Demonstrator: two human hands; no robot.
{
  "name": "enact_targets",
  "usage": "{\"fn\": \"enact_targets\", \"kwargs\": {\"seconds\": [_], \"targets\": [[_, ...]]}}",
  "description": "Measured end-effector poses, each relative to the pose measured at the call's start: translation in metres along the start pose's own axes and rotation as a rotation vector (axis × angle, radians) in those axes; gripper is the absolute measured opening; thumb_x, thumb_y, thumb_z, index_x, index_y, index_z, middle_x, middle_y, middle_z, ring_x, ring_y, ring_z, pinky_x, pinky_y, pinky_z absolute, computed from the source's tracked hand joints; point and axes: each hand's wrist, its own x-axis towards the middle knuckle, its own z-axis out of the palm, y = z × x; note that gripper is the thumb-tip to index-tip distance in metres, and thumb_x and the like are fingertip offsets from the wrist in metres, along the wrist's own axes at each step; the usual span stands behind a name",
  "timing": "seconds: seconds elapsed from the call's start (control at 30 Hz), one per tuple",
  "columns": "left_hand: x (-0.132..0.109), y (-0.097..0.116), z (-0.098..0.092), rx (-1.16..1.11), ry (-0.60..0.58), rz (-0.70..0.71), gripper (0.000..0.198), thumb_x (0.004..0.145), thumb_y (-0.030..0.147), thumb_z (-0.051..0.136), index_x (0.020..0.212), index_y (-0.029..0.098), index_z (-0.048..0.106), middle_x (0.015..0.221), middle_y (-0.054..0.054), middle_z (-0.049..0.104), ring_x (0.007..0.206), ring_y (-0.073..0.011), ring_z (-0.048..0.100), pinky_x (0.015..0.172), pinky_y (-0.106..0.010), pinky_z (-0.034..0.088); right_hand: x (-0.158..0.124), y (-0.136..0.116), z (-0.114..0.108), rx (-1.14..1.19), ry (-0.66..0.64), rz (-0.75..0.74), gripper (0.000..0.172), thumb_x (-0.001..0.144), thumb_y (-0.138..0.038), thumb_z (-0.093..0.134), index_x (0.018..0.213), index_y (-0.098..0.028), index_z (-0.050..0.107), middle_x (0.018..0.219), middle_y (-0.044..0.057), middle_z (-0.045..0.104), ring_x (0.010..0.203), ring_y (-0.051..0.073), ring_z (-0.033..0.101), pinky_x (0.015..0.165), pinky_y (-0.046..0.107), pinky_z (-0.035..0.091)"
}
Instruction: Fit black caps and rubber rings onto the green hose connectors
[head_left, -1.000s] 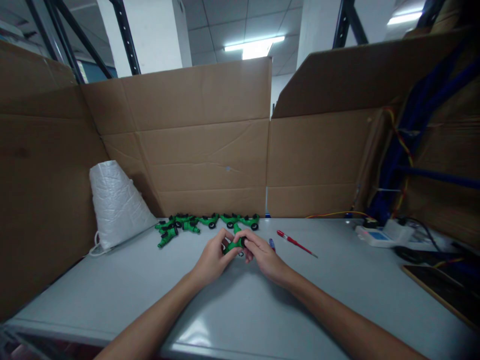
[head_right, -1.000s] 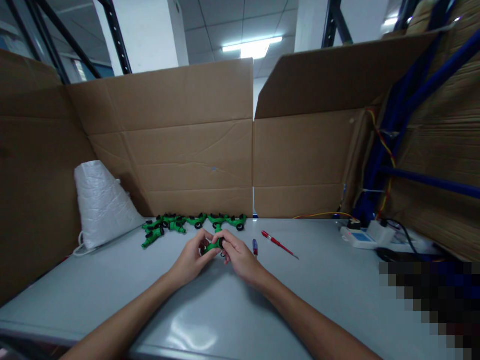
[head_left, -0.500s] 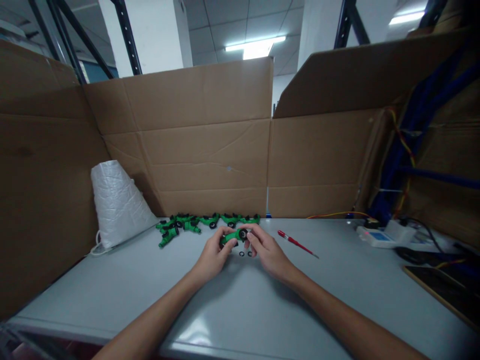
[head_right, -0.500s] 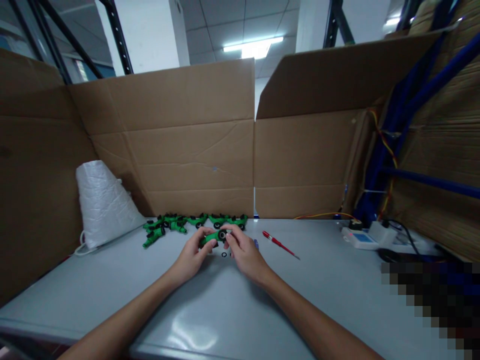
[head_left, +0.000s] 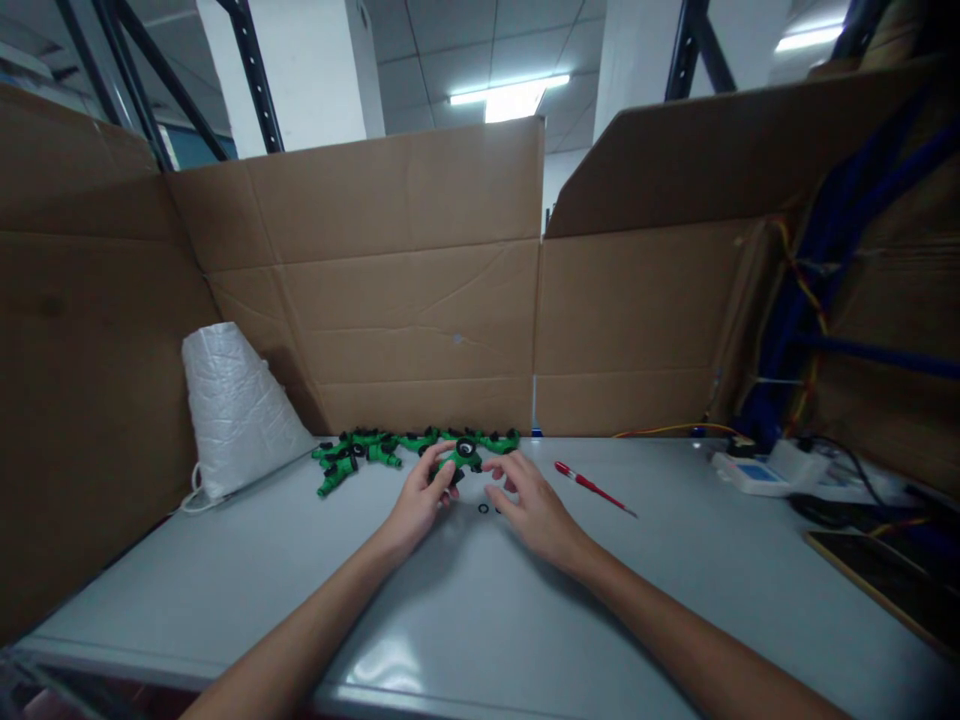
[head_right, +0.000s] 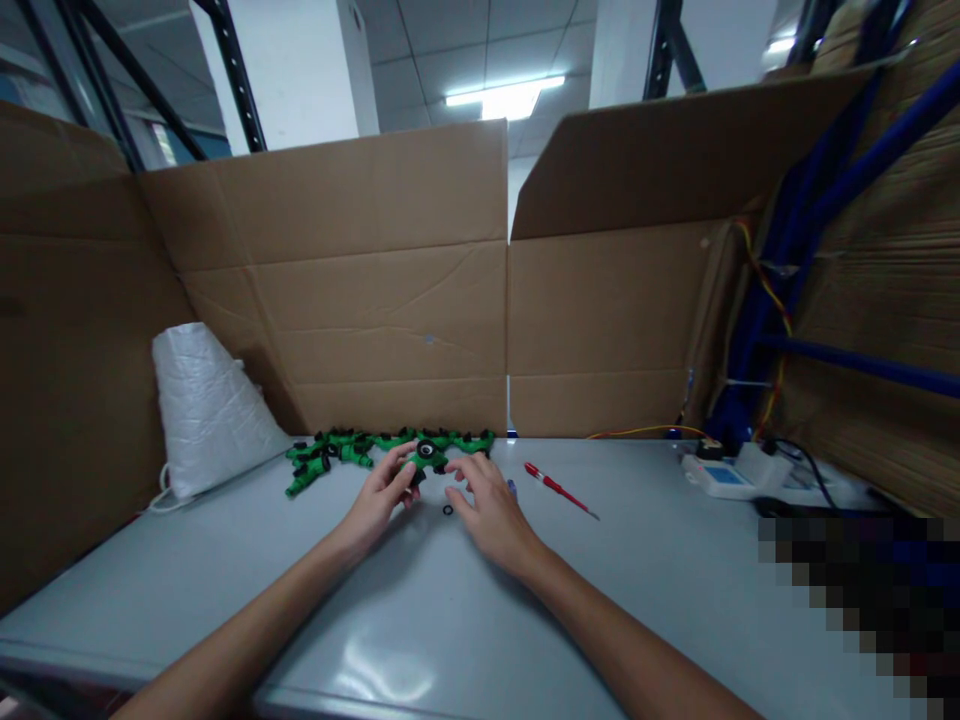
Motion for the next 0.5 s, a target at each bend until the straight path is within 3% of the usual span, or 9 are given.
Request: {"fn": "enact_targets", "kwargs": {"seconds": [0.23,0.5], "targets": [[-0.0026,-0.0019,0.0013,-0.182,-0.119,-0.131,0.074,0.088,0.064,0.071,0.147,0.026,0.047,0.093,-0.003,0.066,0.073,-0.0148,0.063,0.064,-0.025,0.044,0.0,0.0027,0.0,0.024,0.053,0.039,0.024,0.096,-0.031,0.062,0.119,-0.025,0.057,0.116,0.007,0.064,0.096,0.024,0.062,0.088,0.04,0.05],[-0.005,0.0035,0.0009,-0.142,-0.196,-0.148,0.077,0.091,0.065,0.068,0.153,0.027,0.043,0.092,-0.005,0.071,0.068,-0.0153,0.064,0.063,-0.026,0.044,0.0007,-0.0006,0.0004,0.088,-0.041,0.038,0.02,0.101,-0.029,0.055,0.119,-0.025,0.06,0.115,0.006,0.072,0.108,0.026,0.066,0.095,0.041,0.048]]}}
